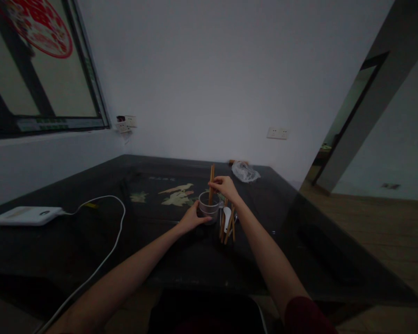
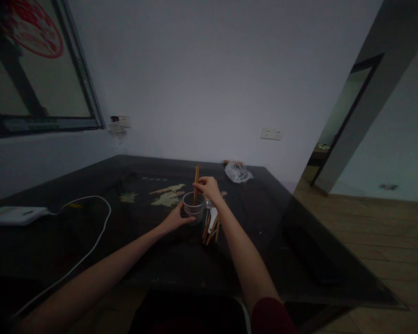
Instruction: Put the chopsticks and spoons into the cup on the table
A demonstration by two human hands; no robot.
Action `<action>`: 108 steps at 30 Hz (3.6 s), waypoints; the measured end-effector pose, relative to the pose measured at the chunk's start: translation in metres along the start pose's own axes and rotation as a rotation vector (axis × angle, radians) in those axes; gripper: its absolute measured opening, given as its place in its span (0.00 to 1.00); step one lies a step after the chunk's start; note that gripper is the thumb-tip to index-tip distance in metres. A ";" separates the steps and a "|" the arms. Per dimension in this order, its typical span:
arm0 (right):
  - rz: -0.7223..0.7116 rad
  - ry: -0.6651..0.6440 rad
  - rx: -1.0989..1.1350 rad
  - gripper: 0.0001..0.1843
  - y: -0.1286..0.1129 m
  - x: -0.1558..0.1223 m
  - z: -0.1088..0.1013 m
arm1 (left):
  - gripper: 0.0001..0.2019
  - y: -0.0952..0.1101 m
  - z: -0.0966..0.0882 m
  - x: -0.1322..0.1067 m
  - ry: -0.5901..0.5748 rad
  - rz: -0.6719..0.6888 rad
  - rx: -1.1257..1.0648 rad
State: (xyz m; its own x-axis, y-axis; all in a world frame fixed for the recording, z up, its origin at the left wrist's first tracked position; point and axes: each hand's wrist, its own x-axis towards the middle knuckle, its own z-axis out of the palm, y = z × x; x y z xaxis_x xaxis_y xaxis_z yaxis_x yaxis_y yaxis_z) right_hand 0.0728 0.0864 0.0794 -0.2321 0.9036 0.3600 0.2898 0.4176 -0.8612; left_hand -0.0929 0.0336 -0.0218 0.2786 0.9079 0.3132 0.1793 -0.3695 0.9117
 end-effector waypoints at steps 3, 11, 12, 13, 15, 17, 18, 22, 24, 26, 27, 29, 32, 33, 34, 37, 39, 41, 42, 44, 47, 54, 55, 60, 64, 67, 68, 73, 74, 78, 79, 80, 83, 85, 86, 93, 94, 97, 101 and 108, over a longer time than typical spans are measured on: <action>0.022 0.030 0.008 0.11 0.004 0.001 0.002 | 0.37 -0.004 0.000 0.000 0.010 0.008 0.010; 0.056 0.058 0.058 0.13 0.007 0.004 0.007 | 0.39 -0.005 0.000 0.001 -0.010 0.006 -0.038; 0.057 0.049 0.059 0.13 0.006 0.004 0.007 | 0.39 -0.006 -0.001 0.001 -0.008 0.008 -0.028; 0.057 0.039 0.063 0.13 0.006 0.004 0.006 | 0.39 -0.007 -0.001 0.001 -0.006 0.014 -0.018; 0.058 0.019 0.076 0.13 0.005 0.004 0.005 | 0.39 -0.009 -0.001 0.001 -0.001 0.028 -0.009; 0.060 0.006 0.085 0.13 0.004 0.004 0.004 | 0.39 -0.011 -0.001 0.002 0.005 0.036 -0.008; 0.061 0.004 0.086 0.13 0.004 0.004 0.004 | 0.39 -0.011 -0.001 0.002 0.006 0.036 -0.009; 0.058 0.023 0.080 0.13 0.005 0.004 0.005 | 0.39 -0.010 0.000 0.002 0.003 0.030 -0.008; 0.066 0.034 0.072 0.12 0.007 0.005 0.006 | 0.39 -0.009 0.000 0.002 0.000 0.017 -0.012; 0.074 0.038 0.060 0.11 0.009 0.006 0.008 | 0.39 -0.008 -0.001 0.002 -0.007 0.006 -0.019; 0.076 0.040 0.047 0.11 0.010 0.007 0.008 | 0.38 -0.007 -0.001 0.002 -0.012 0.004 -0.023; 0.065 0.046 -0.011 0.09 0.013 0.008 0.009 | 0.38 -0.007 0.000 0.002 -0.022 0.004 -0.033; 0.014 0.081 -0.146 0.08 0.017 0.010 0.009 | 0.37 -0.006 0.000 0.001 -0.028 0.001 -0.042; -0.002 0.095 -0.180 0.08 0.018 0.010 0.009 | 0.37 -0.006 0.000 0.001 -0.026 -0.001 -0.036; -0.012 0.107 -0.201 0.09 0.018 0.010 0.008 | 0.37 -0.005 0.000 0.001 -0.020 -0.003 -0.026; -0.012 0.114 -0.204 0.10 0.019 0.010 0.005 | 0.37 -0.003 -0.001 0.001 -0.011 -0.012 0.000; -0.021 0.095 -0.189 0.10 0.020 0.009 0.003 | 0.38 -0.002 -0.002 0.000 -0.016 -0.014 0.004; -0.039 0.081 -0.180 0.11 0.021 0.009 0.003 | 0.38 -0.001 -0.002 0.000 -0.023 -0.009 0.005; -0.045 0.085 -0.177 0.11 0.022 0.009 0.003 | 0.38 -0.001 -0.002 0.000 -0.027 -0.002 0.002; -0.045 0.114 -0.174 0.12 0.023 0.008 0.003 | 0.38 0.000 -0.001 0.000 -0.038 0.010 -0.004; -0.031 0.166 -0.164 0.14 0.025 0.006 -0.001 | 0.38 0.001 0.000 -0.001 -0.043 0.018 0.024; -0.062 0.264 -0.051 0.18 0.035 -0.036 -0.038 | 0.39 -0.004 -0.001 0.000 -0.049 0.011 0.047; -0.058 0.264 -0.057 0.17 0.039 -0.047 -0.044 | 0.39 -0.005 -0.001 0.000 -0.051 0.000 0.042; 0.061 0.297 -0.132 0.17 0.073 -0.094 -0.060 | 0.40 -0.003 -0.002 0.000 -0.065 -0.039 0.046; 0.127 0.314 -0.253 0.18 0.089 -0.101 -0.063 | 0.39 0.001 -0.003 0.000 -0.063 -0.032 0.016; 0.158 0.298 -0.350 0.18 0.092 -0.099 -0.064 | 0.40 0.003 -0.006 0.001 -0.054 -0.035 -0.008; 0.167 0.291 -0.375 0.18 0.093 -0.098 -0.064 | 0.40 0.004 -0.007 0.002 -0.044 -0.024 -0.014; 0.194 0.266 -0.453 0.18 0.099 -0.099 -0.065 | 0.40 0.013 -0.013 0.003 0.046 0.057 -0.021; 0.195 0.259 -0.459 0.18 0.100 -0.099 -0.065 | 0.40 0.014 -0.014 0.003 0.065 0.065 -0.021; 0.202 0.235 -0.470 0.20 0.100 -0.099 -0.066 | 0.35 0.017 -0.021 0.007 0.151 0.081 -0.013; 0.209 0.238 -0.477 0.21 0.100 -0.099 -0.067 | 0.33 0.017 -0.022 0.008 0.185 0.084 -0.009; 0.217 0.242 -0.485 0.22 0.099 -0.099 -0.068 | 0.31 0.018 -0.024 0.008 0.227 0.091 -0.003; 0.246 0.255 -0.495 0.22 0.098 -0.099 -0.071 | 0.23 0.028 -0.031 0.007 0.370 0.146 0.052; 0.272 0.258 -0.494 0.22 0.098 -0.099 -0.072 | 0.19 0.041 -0.034 0.003 0.443 0.220 0.137; 0.285 0.258 -0.493 0.21 0.098 -0.099 -0.072 | 0.17 0.048 -0.035 0.000 0.464 0.264 0.195; 0.306 0.241 -0.552 0.20 0.094 -0.100 -0.072 | 0.09 0.106 -0.011 -0.018 0.213 0.567 0.588; 0.301 0.235 -0.556 0.20 0.092 -0.101 -0.072 | 0.09 0.114 -0.003 -0.019 0.152 0.567 0.606; 0.298 0.227 -0.571 0.21 0.089 -0.102 -0.071 | 0.12 0.133 0.025 -0.021 -0.054 0.446 0.637; 0.302 0.224 -0.571 0.21 0.085 -0.103 -0.071 | 0.12 0.139 0.062 -0.017 -0.290 0.259 0.695; 0.309 0.215 -0.612 0.20 0.084 -0.102 -0.069 | 0.12 0.105 0.100 0.004 -0.304 0.093 1.054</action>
State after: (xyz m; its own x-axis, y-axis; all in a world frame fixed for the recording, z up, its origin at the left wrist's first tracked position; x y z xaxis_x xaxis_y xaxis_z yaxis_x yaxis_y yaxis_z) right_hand 0.1852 0.0357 -0.0054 0.1141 0.9617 0.2494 0.7960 0.0617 -0.6021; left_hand 0.0216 -0.0211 0.0487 0.5279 0.8344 0.1585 0.8206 -0.5492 0.1584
